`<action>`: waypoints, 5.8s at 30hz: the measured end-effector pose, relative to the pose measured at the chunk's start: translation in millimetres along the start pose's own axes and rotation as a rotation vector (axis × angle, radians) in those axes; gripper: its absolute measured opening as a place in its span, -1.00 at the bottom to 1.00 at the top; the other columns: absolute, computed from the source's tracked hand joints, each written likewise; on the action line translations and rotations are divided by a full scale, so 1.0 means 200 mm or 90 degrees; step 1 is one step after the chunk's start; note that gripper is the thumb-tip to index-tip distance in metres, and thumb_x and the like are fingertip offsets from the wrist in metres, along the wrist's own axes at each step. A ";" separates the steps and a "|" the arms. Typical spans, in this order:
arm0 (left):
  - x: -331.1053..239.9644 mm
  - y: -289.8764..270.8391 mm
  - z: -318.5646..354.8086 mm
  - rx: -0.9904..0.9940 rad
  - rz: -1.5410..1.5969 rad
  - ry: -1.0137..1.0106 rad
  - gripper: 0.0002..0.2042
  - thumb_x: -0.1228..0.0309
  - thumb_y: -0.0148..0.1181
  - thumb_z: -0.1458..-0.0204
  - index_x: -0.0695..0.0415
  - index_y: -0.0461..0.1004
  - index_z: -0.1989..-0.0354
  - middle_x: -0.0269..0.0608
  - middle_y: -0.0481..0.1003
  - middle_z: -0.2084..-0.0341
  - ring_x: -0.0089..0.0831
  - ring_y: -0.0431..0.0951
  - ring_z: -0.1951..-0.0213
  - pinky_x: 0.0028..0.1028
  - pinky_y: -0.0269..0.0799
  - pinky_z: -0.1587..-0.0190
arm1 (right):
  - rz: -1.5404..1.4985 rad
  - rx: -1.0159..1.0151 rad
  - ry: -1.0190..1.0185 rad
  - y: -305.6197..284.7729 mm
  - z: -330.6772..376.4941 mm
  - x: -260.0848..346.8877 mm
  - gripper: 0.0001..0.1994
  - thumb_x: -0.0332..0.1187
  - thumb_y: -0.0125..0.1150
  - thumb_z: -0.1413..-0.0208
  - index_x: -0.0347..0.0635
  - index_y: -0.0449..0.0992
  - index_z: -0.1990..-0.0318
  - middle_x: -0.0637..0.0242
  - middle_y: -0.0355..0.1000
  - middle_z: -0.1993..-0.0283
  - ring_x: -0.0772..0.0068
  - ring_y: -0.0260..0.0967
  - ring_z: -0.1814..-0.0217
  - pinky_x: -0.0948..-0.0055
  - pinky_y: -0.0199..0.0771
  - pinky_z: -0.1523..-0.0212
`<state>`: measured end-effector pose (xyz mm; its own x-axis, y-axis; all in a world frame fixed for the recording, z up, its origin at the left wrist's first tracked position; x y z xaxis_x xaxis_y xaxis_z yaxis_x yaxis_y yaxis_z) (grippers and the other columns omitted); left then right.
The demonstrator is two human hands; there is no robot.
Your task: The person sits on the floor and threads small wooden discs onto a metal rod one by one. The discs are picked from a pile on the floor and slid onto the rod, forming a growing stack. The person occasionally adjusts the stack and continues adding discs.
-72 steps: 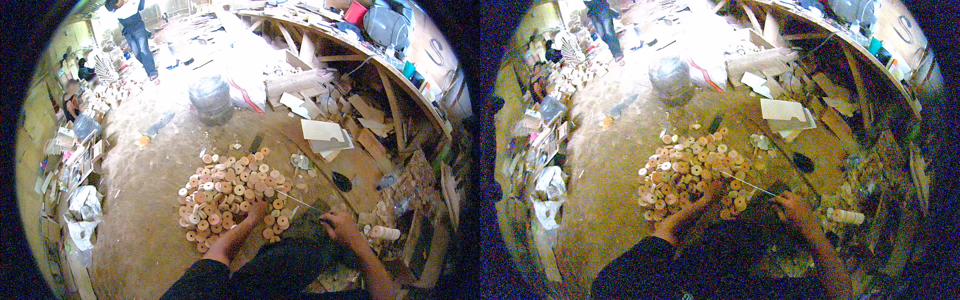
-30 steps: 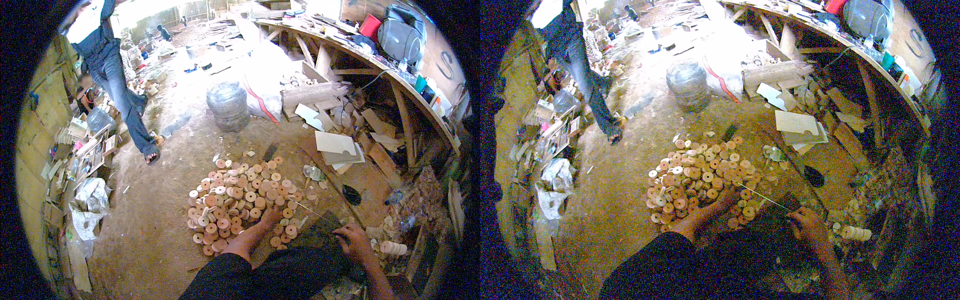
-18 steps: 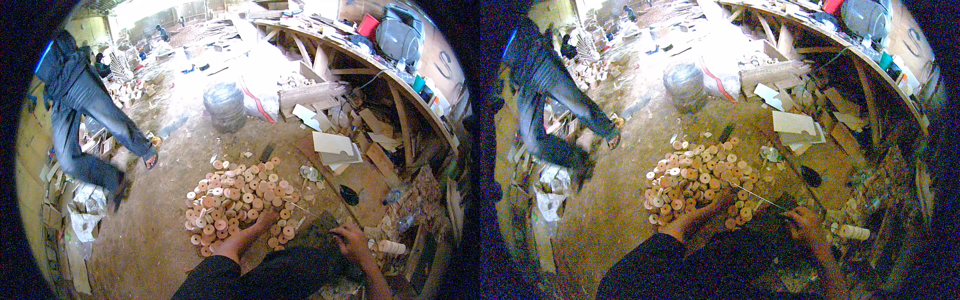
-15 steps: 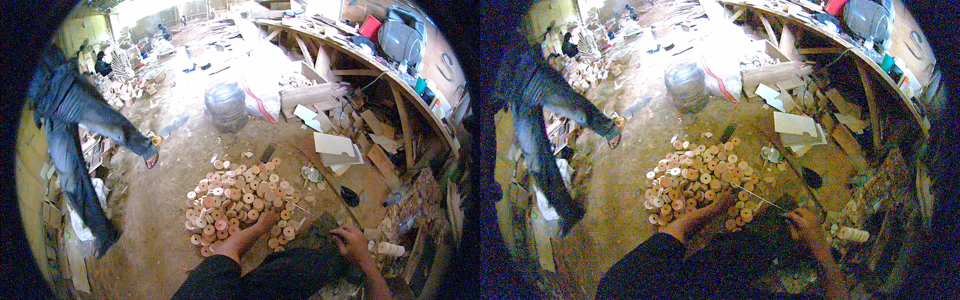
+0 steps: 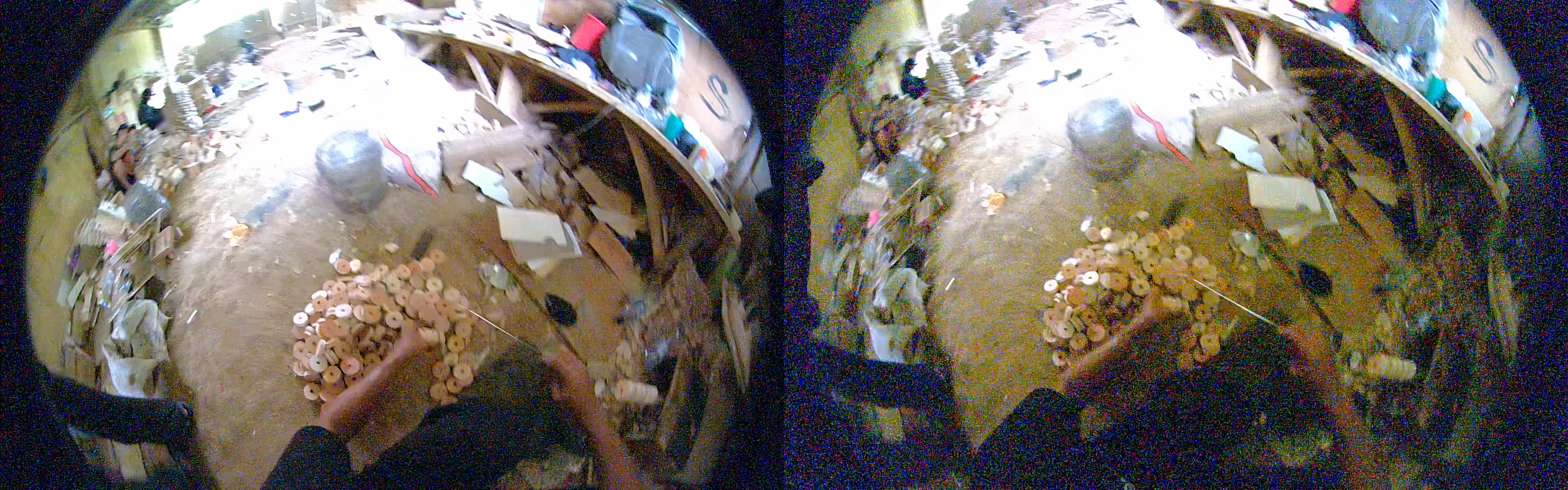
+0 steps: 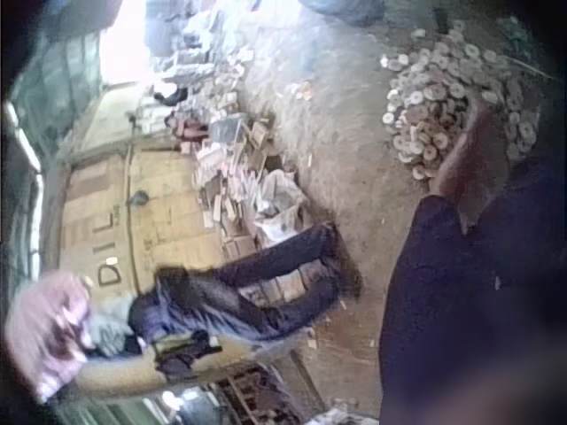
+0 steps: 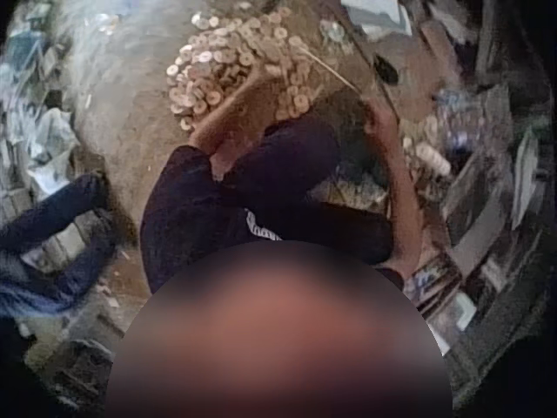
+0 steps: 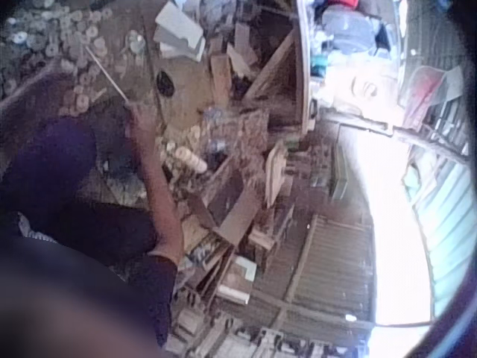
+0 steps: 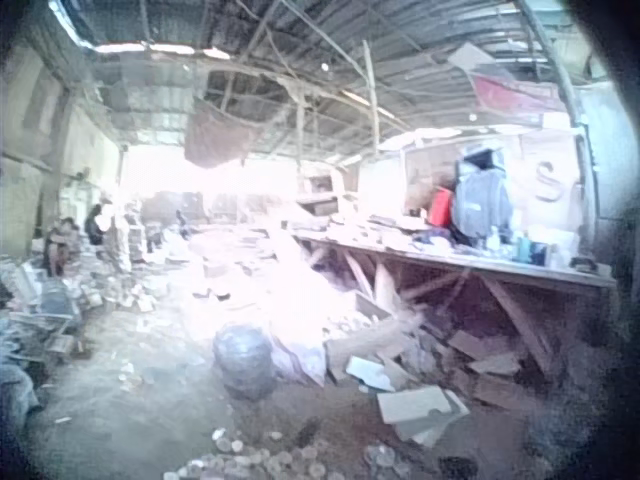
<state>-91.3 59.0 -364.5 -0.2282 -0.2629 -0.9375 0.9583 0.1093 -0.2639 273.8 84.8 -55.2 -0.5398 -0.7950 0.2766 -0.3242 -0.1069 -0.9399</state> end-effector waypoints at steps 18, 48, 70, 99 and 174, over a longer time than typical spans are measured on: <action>-0.93 -0.43 0.41 0.192 0.686 0.185 -0.40 0.39 0.51 0.14 0.18 0.36 -0.09 -0.14 0.53 0.11 -0.32 0.61 0.17 -0.33 0.65 0.17 | 0.004 0.054 -0.066 0.06 -0.07 0.04 -0.20 -0.61 0.11 0.22 0.24 0.34 -0.32 0.20 0.45 0.32 0.07 0.43 0.28 0.20 0.47 0.31; -1.15 -0.47 0.57 0.203 0.184 0.114 -0.61 0.26 0.15 -0.23 0.11 0.32 -0.19 -0.28 0.42 0.01 -0.49 0.44 0.03 -0.44 0.43 -0.02 | 0.057 0.086 -0.045 0.03 -0.05 0.18 -0.19 -0.60 0.14 0.17 0.25 0.29 -0.36 0.16 0.37 0.38 -0.01 0.39 0.38 0.12 0.45 0.36; -1.28 -0.38 0.61 0.051 -0.033 0.298 -0.57 0.10 0.24 -0.15 0.19 0.47 -0.01 -0.18 0.50 0.13 -0.38 0.51 0.10 -0.36 0.40 -0.03 | 0.046 0.114 -0.034 0.02 -0.05 0.21 -0.11 -0.63 0.13 0.24 0.26 0.22 -0.39 0.16 0.37 0.32 0.02 0.41 0.31 0.14 0.48 0.29; -1.31 0.19 0.60 0.045 0.237 0.335 -0.57 0.26 -0.23 -0.35 0.26 0.26 -0.26 0.15 0.11 -0.36 0.06 0.09 -0.38 -0.22 0.02 -0.39 | 0.231 0.415 0.161 -0.07 -0.11 0.23 -0.68 -0.42 0.25 0.06 -0.23 0.56 0.08 0.02 0.41 -0.11 -0.16 0.29 -0.20 -0.01 0.23 -0.26; 0.53 -0.49 0.35 -0.396 -0.290 0.118 -0.45 0.51 0.17 0.11 0.42 0.23 -0.12 0.31 0.34 -0.01 0.20 0.37 0.00 -0.08 0.33 -0.14 | -0.118 0.257 0.222 0.10 -0.07 0.08 -0.71 -0.48 0.12 -0.05 -0.21 0.32 0.04 -0.17 0.46 0.23 -0.36 0.40 0.12 -0.09 0.39 0.15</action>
<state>-196.9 -46.1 -423.3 -0.6518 -0.2522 -0.7152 0.5047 0.5597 -0.6573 248.0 77.9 -66.7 -0.7495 -0.5037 0.4296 -0.1527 -0.4999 -0.8525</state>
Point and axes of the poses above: each hand's wrist, its own z-axis away from the middle knuckle, its own y-axis out of the palm, x = y × z, the point moved 1 cm from there along -z, towards the middle knuckle
